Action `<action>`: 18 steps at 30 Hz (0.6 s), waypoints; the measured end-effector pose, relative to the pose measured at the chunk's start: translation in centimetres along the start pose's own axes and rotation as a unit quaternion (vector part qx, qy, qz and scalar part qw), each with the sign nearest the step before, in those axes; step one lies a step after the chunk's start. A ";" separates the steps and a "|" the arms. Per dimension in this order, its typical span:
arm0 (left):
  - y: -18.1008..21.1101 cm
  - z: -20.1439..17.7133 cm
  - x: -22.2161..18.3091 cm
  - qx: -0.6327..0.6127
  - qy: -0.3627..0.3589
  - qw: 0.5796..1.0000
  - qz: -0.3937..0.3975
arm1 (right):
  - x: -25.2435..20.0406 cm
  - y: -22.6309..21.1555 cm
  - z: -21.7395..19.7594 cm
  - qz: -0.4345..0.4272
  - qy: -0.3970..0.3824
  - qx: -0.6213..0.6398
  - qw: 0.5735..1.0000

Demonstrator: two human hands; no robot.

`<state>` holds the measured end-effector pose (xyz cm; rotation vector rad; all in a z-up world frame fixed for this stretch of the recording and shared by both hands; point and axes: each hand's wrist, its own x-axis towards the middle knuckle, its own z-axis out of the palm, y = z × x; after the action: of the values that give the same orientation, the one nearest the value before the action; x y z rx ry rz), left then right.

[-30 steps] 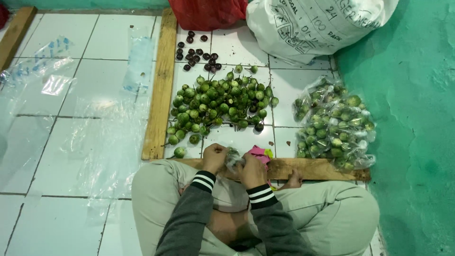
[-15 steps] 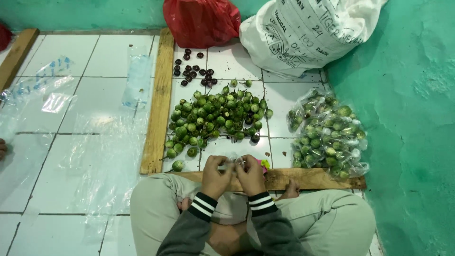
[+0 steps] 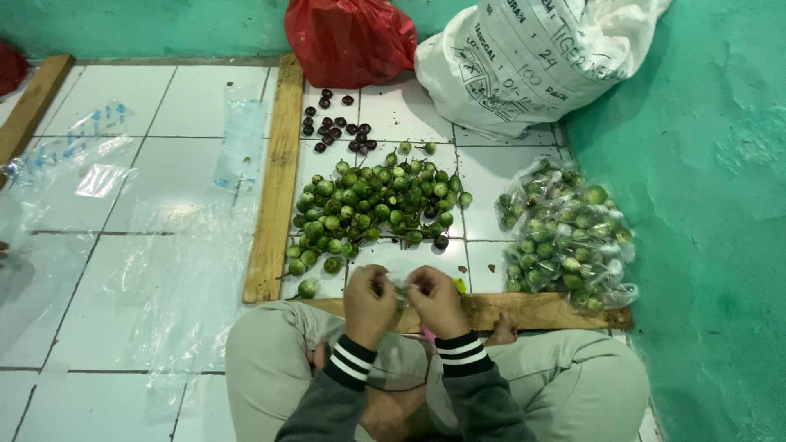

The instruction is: Picking up small green vegetables from a pile on the floor and placing them into a plastic bag.

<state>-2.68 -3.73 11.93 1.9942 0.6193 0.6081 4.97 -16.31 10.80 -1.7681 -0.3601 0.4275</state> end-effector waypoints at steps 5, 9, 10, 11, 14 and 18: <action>3.3 -1.6 -0.5 0.012 0.016 0.999 0.034 | 0.6 -1.7 -1.2 -0.040 0.043 0.008 0.998; 5.0 -2.2 -0.5 -0.028 0.027 0.999 0.027 | 0.1 -4.8 -1.7 -0.053 -0.001 0.012 0.999; 5.0 -2.3 -0.5 -0.028 0.025 0.999 0.026 | 0.1 -4.6 -2.2 -0.050 0.000 0.012 0.999; 5.0 -2.4 -0.5 -0.053 0.016 0.998 0.017 | 0.1 -4.4 -2.7 -0.074 0.033 -0.028 0.996; 5.3 -2.7 0.0 -0.084 0.008 0.996 0.002 | 0.3 -5.0 -2.5 -0.091 0.014 -0.035 0.995; 5.7 -2.6 0.0 -0.138 -0.006 0.990 0.029 | 1.1 -2.7 -4.0 -0.070 0.055 0.008 0.996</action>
<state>-3.35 -4.58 18.08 1.7586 0.4447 0.6793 7.74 -18.62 14.16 -1.7298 -0.3988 0.2307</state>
